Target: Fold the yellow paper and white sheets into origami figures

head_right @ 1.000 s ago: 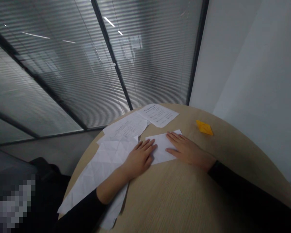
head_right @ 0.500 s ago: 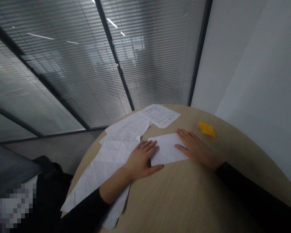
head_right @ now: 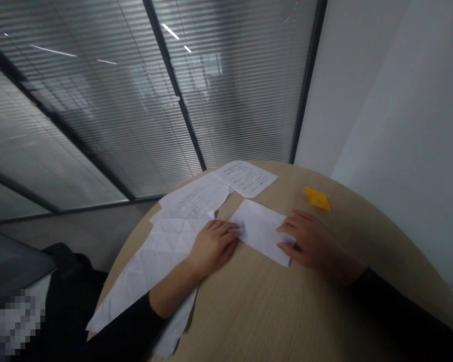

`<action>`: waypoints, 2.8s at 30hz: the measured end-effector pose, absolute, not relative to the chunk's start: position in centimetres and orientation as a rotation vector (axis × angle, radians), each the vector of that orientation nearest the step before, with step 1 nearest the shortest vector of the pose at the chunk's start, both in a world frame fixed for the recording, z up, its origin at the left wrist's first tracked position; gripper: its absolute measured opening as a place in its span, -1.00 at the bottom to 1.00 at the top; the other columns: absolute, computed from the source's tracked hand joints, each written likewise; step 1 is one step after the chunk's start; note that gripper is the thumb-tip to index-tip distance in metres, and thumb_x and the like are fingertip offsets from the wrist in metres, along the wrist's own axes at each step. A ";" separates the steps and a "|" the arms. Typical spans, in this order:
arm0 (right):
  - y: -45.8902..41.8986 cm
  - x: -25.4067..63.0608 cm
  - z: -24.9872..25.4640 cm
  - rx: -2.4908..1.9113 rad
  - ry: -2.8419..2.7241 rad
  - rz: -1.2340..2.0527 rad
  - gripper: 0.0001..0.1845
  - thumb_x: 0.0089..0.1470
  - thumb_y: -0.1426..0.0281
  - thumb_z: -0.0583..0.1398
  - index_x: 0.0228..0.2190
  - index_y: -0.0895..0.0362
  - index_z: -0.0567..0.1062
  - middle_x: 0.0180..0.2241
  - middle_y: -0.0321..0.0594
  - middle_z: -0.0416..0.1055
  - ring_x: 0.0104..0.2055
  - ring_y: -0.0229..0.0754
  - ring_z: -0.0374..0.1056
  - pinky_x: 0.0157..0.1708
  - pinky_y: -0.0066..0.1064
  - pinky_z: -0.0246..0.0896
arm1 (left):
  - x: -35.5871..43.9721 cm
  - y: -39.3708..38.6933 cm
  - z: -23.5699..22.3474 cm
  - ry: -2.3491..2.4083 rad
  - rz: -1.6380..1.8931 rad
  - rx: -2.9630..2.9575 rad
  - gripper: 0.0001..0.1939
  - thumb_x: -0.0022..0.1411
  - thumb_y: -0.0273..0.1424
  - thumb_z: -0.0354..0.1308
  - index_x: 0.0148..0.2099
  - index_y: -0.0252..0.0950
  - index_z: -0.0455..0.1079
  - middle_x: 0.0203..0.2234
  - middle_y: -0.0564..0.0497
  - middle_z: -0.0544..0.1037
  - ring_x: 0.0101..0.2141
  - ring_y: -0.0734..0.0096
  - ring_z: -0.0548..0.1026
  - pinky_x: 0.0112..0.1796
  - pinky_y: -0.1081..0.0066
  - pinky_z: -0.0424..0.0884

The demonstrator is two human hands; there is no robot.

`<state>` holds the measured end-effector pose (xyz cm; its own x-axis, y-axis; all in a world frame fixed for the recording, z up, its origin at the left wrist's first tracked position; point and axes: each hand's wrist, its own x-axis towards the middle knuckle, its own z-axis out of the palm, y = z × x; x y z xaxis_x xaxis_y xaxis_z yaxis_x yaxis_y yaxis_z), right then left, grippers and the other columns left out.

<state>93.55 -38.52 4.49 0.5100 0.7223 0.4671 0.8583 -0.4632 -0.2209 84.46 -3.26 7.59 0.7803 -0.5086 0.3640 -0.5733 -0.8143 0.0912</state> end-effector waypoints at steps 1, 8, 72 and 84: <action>-38.4 93.0 4.9 -2.308 -1.329 -0.411 -0.75 0.42 0.26 0.33 0.03 -0.03 0.76 -0.07 -0.07 0.76 0.00 0.16 0.69 0.38 0.32 0.43 | 84.5 -3.3 7.6 -0.858 0.455 2.779 -0.74 0.60 -0.45 0.16 0.14 -0.21 0.67 0.20 -0.12 0.76 0.10 -0.01 0.71 0.17 -0.05 0.59; -37.0 89.4 6.2 -2.085 -1.442 -0.213 -0.73 0.53 0.33 0.21 -0.12 -0.04 0.75 -0.17 -0.15 0.77 -0.15 0.00 0.68 0.03 -0.07 0.61 | 84.0 -4.1 7.9 -0.793 0.375 2.704 -0.61 0.65 -0.11 0.26 0.29 -0.24 0.58 0.32 -0.23 0.69 0.28 -0.09 0.67 0.35 -0.13 0.53; -38.1 91.8 4.4 -2.125 -1.381 -0.305 -0.38 0.27 0.56 0.21 0.26 -0.11 0.63 0.15 -0.14 0.71 0.21 0.08 0.63 0.61 0.34 0.10 | 83.9 -4.0 7.6 -0.899 0.264 2.715 -0.48 0.69 -0.10 0.22 0.48 -0.27 0.44 0.44 -0.28 0.58 0.40 -0.13 0.58 0.42 -0.18 0.49; -38.2 93.0 3.2 -2.141 -1.437 -0.245 -0.63 0.50 0.50 0.18 0.12 -0.10 0.67 0.22 -0.22 0.75 0.32 0.00 0.65 0.61 0.24 0.23 | 83.9 -4.1 7.7 -0.943 0.277 2.680 -0.52 0.72 -0.11 0.17 0.45 -0.25 0.47 0.42 -0.27 0.61 0.40 -0.11 0.59 0.38 -0.16 0.53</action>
<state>92.96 -38.16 3.22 0.4133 0.7997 0.4355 0.8988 -0.2817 -0.3358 83.86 -4.05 7.69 0.7679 -0.5800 0.2718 -0.6349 -0.7455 0.2029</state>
